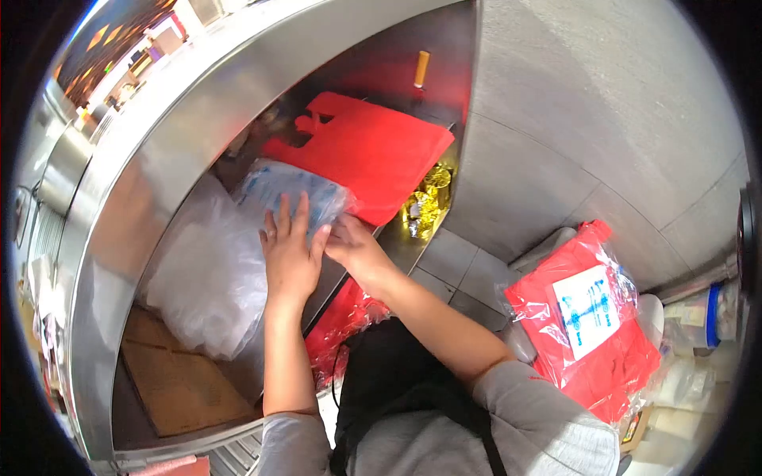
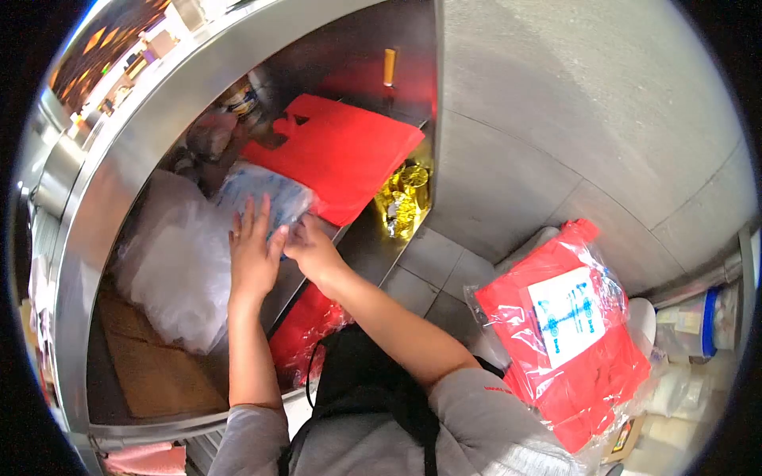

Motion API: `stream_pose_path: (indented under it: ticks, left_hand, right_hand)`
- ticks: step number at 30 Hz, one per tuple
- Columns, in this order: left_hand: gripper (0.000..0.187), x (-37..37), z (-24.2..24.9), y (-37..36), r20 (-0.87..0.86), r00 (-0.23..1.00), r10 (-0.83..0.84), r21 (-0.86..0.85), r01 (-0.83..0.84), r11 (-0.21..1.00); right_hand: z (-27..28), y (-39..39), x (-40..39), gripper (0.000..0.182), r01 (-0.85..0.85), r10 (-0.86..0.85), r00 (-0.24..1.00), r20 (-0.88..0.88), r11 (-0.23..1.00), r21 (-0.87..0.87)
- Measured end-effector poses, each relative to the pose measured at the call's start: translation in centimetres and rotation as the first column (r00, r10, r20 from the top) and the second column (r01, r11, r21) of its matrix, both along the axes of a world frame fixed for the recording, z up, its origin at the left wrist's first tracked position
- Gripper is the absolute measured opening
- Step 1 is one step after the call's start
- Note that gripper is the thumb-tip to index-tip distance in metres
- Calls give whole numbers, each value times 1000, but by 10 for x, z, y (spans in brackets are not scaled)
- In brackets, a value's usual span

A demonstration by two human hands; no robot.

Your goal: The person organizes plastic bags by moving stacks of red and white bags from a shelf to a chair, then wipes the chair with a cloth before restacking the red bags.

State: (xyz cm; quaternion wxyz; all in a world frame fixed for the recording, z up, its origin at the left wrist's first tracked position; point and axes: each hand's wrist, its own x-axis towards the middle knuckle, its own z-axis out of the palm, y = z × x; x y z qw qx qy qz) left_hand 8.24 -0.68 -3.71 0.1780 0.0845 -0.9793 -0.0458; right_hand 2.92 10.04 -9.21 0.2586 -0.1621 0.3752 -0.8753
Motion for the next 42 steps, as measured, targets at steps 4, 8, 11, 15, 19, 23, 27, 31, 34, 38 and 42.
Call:
stream_pose_path:
  ticks: [4,8,11,15,19,23,27,31,34,38,42]
  left_hand:
    - [60,-20,-56,-14,224,969,109,-98,-89,991]
    - [61,-27,-64,-17,193,971,141,-89,-126,988]
    - [59,-34,-71,-28,158,972,174,-139,-152,978]
    - [59,-34,-81,-33,78,986,145,-197,-127,972]
    - [62,-26,-72,-18,-254,967,2,-219,-60,974]
    - [54,-16,-48,28,-448,837,-314,-213,241,947]
    - [43,-12,-53,102,-406,730,-550,-101,563,820]
    - [42,-3,-75,171,-276,667,-692,163,742,651]
    - [43,-1,-88,204,-245,618,-747,317,779,540]
    - [50,7,-107,246,-150,561,-814,492,757,431]
    - [63,12,-120,282,-29,531,-847,332,804,493]
  right_hand:
    - [-9,35,-12,45,853,-246,450,-858,401,333]
    - [-22,44,-67,39,950,92,296,-951,75,303]
    - [-33,39,-91,41,913,194,395,-898,30,408]
    - [-30,25,-97,46,867,194,491,-849,-14,498]
    - [-20,68,-55,45,919,-65,377,-924,147,365]
    - [-1,186,18,38,960,-108,276,-955,-23,280]
    - [-24,324,82,35,752,-21,266,-964,-621,221]
    - [-38,397,132,54,362,-310,456,-834,-792,492]
    - [-39,413,135,69,233,-651,430,-626,-590,773]
    - [-52,424,122,86,298,-782,288,-553,-476,828]
    - [-22,413,128,41,645,-445,239,-863,-592,484]
